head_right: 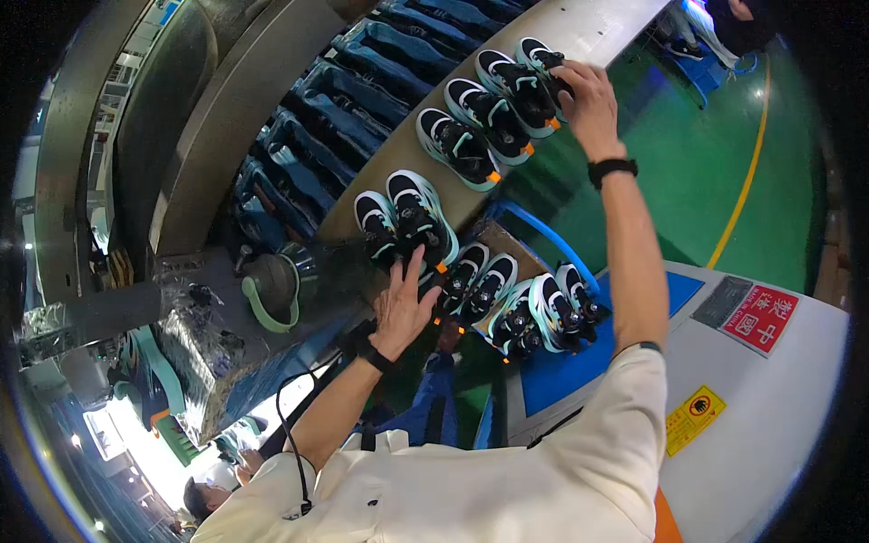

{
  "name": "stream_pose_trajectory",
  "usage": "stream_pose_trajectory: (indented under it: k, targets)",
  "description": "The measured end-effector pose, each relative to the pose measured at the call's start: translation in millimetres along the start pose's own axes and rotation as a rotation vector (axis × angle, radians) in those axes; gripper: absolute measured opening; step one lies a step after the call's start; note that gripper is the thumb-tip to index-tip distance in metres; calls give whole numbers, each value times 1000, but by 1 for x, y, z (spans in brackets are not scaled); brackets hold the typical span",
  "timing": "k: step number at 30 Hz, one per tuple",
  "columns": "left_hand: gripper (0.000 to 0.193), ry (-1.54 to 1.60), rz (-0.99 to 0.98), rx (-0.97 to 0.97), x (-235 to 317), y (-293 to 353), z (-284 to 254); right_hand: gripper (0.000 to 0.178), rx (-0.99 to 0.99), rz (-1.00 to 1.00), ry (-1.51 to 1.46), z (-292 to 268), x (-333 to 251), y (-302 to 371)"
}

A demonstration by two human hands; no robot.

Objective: Operate a shoe-lasting machine to bond shoe uppers and soles.

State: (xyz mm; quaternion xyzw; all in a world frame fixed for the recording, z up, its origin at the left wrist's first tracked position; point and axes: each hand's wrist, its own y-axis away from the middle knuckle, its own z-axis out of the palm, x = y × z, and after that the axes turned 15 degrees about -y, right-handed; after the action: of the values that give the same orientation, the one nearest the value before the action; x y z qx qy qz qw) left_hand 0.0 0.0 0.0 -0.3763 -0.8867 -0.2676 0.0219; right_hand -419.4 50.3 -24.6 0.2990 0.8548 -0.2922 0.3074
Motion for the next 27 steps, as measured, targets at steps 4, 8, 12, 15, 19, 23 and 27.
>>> stream_pose_trajectory:
  k: [4,8,12,15,19,23,27]
  targets:
    - [75,17,19,123,2,7,8,49,-249,-439,58,16,10,-40]
    - [73,22,-11,136,-2,8,9,36,-482,-279,52,33,9,-80]
    - [74,41,8,155,-2,6,15,21,-445,-404,45,39,16,-91]
    - [76,10,27,209,-4,2,16,29,-607,-253,24,44,15,-91]
    - [78,54,-27,121,5,-4,12,49,-623,-320,-150,39,11,-82]
    - [71,-121,2,152,11,-16,12,35,-537,-493,47,50,20,-78]
    - [47,-82,-51,157,13,-25,14,34,-373,-549,31,62,18,-85]
